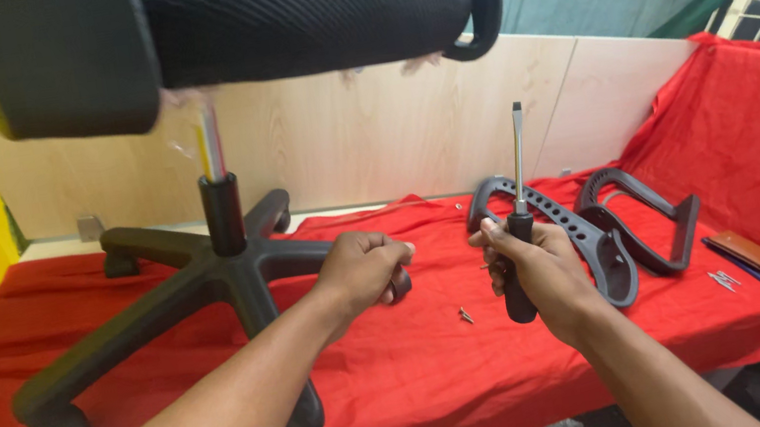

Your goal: The person attaches two black plastic armrests to a black office chair using a screwdriver and screws. They position each armrest, insert screws, and tighten them sequentially on both sides of the chair.

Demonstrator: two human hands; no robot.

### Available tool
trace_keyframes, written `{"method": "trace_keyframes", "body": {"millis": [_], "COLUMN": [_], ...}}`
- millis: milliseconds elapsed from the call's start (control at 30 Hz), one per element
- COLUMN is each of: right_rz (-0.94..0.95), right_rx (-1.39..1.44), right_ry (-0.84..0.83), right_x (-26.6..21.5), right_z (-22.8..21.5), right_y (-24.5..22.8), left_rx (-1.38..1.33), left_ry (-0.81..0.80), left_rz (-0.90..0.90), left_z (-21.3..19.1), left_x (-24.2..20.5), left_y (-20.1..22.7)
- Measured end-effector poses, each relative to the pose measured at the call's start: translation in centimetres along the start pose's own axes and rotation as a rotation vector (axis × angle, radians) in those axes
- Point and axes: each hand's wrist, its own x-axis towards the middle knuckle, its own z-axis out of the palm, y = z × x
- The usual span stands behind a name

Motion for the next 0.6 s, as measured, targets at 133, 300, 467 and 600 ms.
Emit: {"method": "trace_keyframes", "body": {"millis": [133,300,467,600], "right_rz": [0.035,0.093,0.142,0.206], "right_rx": [-0.05,-0.119,-0.146,-0.216], "right_ry": [-0.021,-0.043,-0.074,-0.094], "right_x": [1.0,3.0,5.0,6.2], "right_z": [-3.1,-6.6,-9.4,-10.8], "right_y": [2.7,5.9,8.8,10.8], "left_rx": [0.055,0.184,0.248,0.359], "left_ry": [-0.017,0.017,0.046,0.092], "left_rz": [-0.04,-0.101,-0.101,-0.188], "left_z": [2.4,4.9,7.1,8.2], "left_x": [1.9,3.2,3.8,4.3], "left_y": [-2.3,-4.0,-5.6,-7.0]}}
